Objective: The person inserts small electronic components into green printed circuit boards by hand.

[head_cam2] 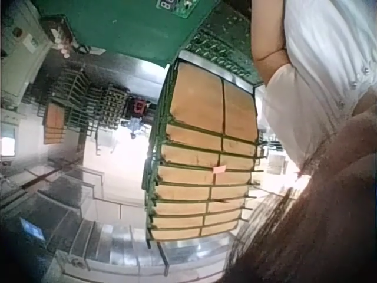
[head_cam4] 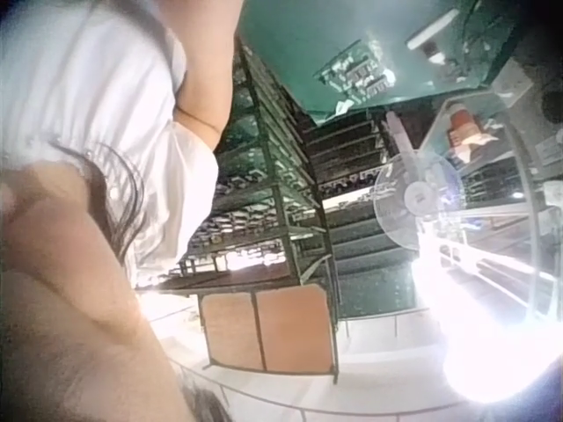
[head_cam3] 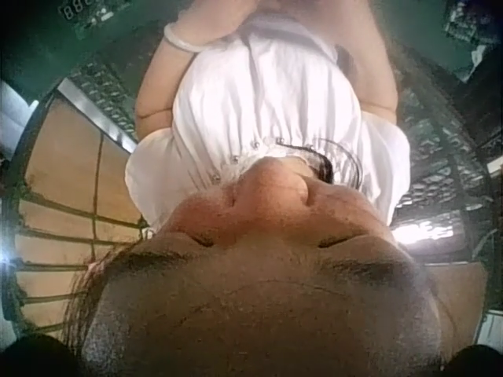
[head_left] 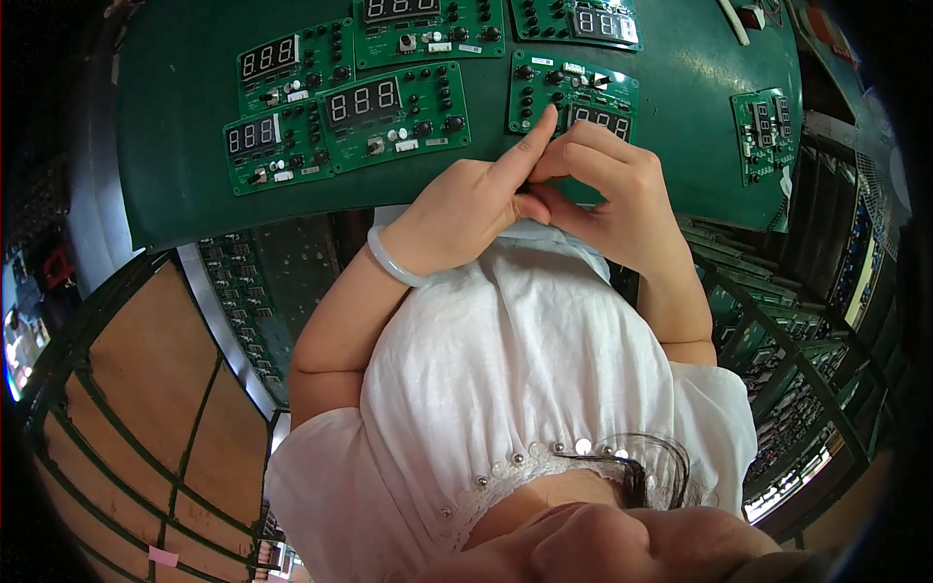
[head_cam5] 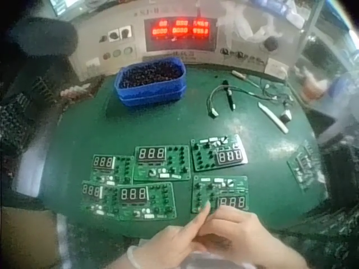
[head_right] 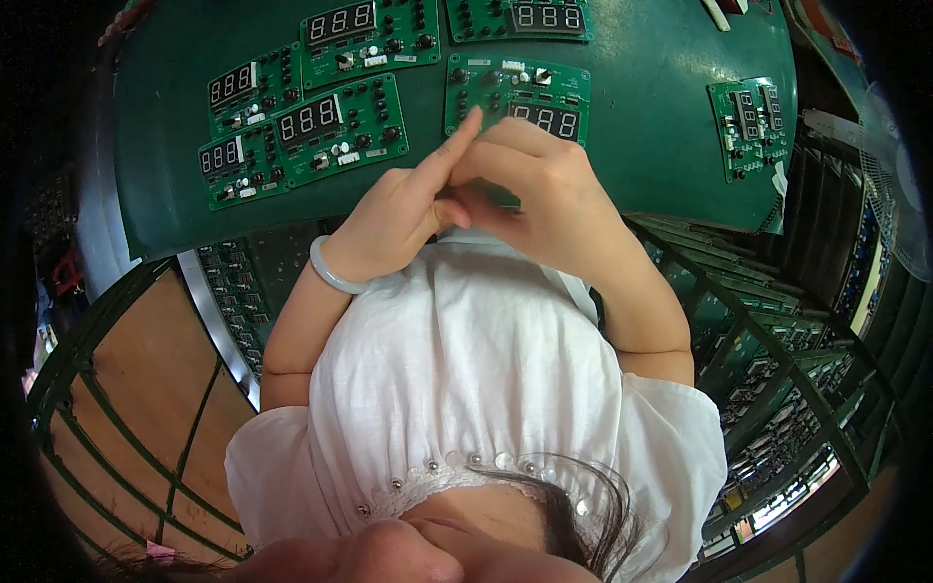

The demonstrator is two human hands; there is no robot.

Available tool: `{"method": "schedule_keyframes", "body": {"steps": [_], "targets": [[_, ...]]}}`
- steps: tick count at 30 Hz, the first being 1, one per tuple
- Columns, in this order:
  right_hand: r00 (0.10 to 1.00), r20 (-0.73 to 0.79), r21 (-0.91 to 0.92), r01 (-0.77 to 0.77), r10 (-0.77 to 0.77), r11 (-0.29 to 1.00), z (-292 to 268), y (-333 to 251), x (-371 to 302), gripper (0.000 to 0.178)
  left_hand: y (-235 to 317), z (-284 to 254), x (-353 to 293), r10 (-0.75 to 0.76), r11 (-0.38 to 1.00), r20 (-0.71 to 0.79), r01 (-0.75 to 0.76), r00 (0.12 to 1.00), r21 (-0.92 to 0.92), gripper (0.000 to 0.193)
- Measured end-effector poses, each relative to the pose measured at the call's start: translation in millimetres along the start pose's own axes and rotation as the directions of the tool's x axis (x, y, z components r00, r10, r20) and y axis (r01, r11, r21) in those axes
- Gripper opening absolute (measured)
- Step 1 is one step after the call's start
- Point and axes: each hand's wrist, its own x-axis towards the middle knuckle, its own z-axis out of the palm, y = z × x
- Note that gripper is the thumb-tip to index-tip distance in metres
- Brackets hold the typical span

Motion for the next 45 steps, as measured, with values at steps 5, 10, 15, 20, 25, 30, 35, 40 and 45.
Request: {"method": "schedule_keyframes", "body": {"steps": [5, 10, 15, 20, 25, 30, 35, 40, 45], "targets": [[0.985, 0.076, 0.176, -0.163, 0.152, 0.971, 3.4, 7.5, -4.5, 0.019, -6.3, 5.7, -1.6, -0.02, 0.997, 0.025, 0.018, 0.999, 0.077, 0.072], [0.989, -0.056, 0.136, -0.128, 0.136, 0.982, 2.1, 11.6, -4.4, 0.019, 7.6, 1.8, 2.4, -0.068, 0.994, -0.049, 0.064, 0.996, -0.089, 0.059], [0.986, -0.16, -0.143, 0.016, -0.039, 0.99, -0.2, 29.5, -5.3, 0.019, 13.1, 0.6, 3.5, -0.138, 0.989, -0.259, 0.148, 0.956, 0.021, 0.022], [0.988, -0.148, -0.12, 0.013, -0.031, 0.993, 5.4, 27.4, -4.9, 0.018, 1.9, 10.1, 10.0, 0.057, 0.98, -0.292, 0.001, 0.955, 0.197, 0.019], [0.988, -0.154, -0.092, 0.004, -0.018, 0.996, 7.2, 30.9, -5.5, 0.019, 2.9, 5.9, 13.5, 0.064, 0.957, -0.288, 0.023, 0.955, 0.29, 0.015], [0.949, -0.307, -0.194, 0.013, -0.073, 0.981, 10.3, 40.6, -2.4, 0.021, 1.3, 3.9, 17.1, 0.092, 0.898, -0.38, 0.088, 0.92, 0.432, 0.013], [0.931, -0.336, -0.307, 0.035, -0.142, 0.951, 21.9, 48.5, -6.8, 0.021, 1.6, 13.3, 19.2, 0.122, 0.788, -0.39, 0.15, 0.913, 0.597, 0.009], [0.915, -0.377, -0.362, -0.007, -0.14, 0.932, 26.2, 50.4, -8.2, 0.022, 0.8, 19.0, 23.2, 0.134, 0.724, -0.415, 0.197, 0.9, 0.661, 0.012], [0.915, -0.378, -0.297, 0.024, -0.141, 0.955, 24.8, 55.7, -10.7, 0.023, -4.5, 23.0, 23.2, 0.185, 0.705, -0.431, 0.187, 0.883, 0.684, 0.014]]}}
